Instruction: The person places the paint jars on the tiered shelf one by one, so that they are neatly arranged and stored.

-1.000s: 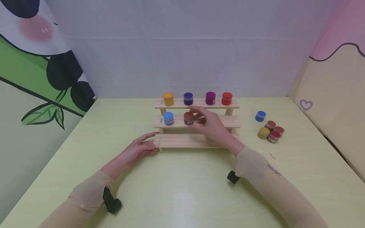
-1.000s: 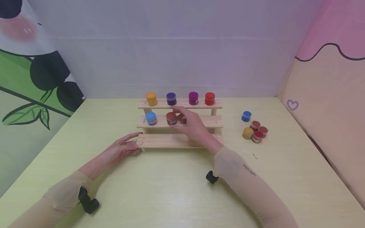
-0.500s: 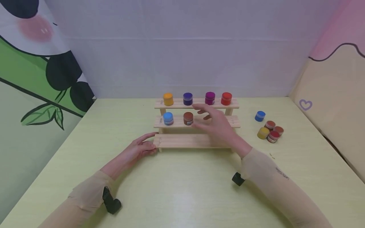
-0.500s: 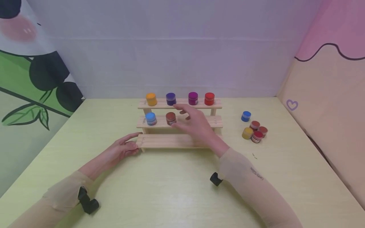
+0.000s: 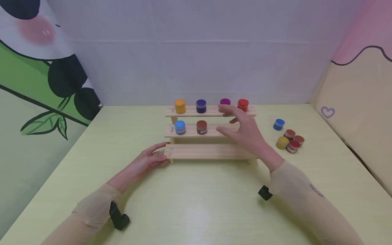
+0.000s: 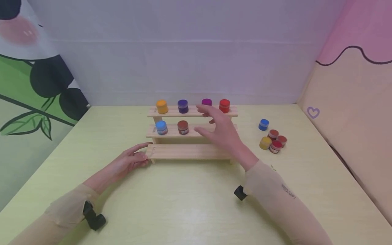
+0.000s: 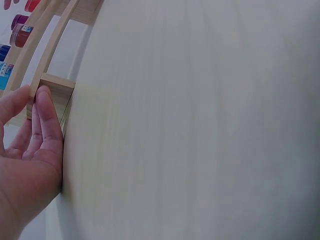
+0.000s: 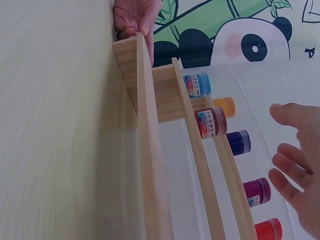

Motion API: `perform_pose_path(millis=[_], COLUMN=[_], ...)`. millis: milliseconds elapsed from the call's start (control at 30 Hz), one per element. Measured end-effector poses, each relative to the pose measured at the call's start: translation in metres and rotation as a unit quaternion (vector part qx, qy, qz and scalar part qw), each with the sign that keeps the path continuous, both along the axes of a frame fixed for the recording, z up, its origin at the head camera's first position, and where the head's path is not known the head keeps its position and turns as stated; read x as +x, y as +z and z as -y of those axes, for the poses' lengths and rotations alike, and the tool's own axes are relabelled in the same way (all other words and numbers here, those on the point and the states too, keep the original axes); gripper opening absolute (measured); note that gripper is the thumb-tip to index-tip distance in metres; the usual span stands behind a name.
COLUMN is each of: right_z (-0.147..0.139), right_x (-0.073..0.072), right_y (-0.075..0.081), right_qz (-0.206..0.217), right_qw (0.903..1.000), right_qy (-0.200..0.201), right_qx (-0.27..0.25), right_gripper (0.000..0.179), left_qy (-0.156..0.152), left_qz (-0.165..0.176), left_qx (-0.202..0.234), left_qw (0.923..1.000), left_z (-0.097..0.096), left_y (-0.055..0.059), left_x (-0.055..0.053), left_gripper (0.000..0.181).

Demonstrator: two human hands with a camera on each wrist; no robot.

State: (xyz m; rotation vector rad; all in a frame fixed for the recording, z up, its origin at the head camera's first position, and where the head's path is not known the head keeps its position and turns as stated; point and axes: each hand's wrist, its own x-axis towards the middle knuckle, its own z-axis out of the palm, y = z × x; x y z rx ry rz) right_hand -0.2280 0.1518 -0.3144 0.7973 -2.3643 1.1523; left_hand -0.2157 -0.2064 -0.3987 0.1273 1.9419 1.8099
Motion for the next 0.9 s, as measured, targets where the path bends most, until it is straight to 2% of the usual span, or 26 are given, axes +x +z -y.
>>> perform_pose_path(millis=[400, 700, 900], right_z=[-0.035, -0.064, -0.085], right_x=[0.001, 0.008, 0.013], right_y=[-0.002, -0.005, -0.013], right_qz=[-0.074, -0.062, -0.063], right_qw=[0.9961, 0.9952, 0.9926], right_qy=[-0.046, -0.075, -0.104], right_qx=[-0.014, -0.008, 0.005], right_gripper=[0.064, 0.066, 0.069], left_qy=[0.002, 0.0, 0.003], left_qz=[-0.002, -0.002, 0.001], left_qx=[0.001, 0.007, 0.011], left_qw=[1.0, 1.0, 0.9999], left_z=[-0.001, 0.0, 0.0], left_y=[-0.003, -0.002, 0.002], left_x=[-0.002, -0.001, 0.002], left_gripper=[0.066, 0.066, 0.066])
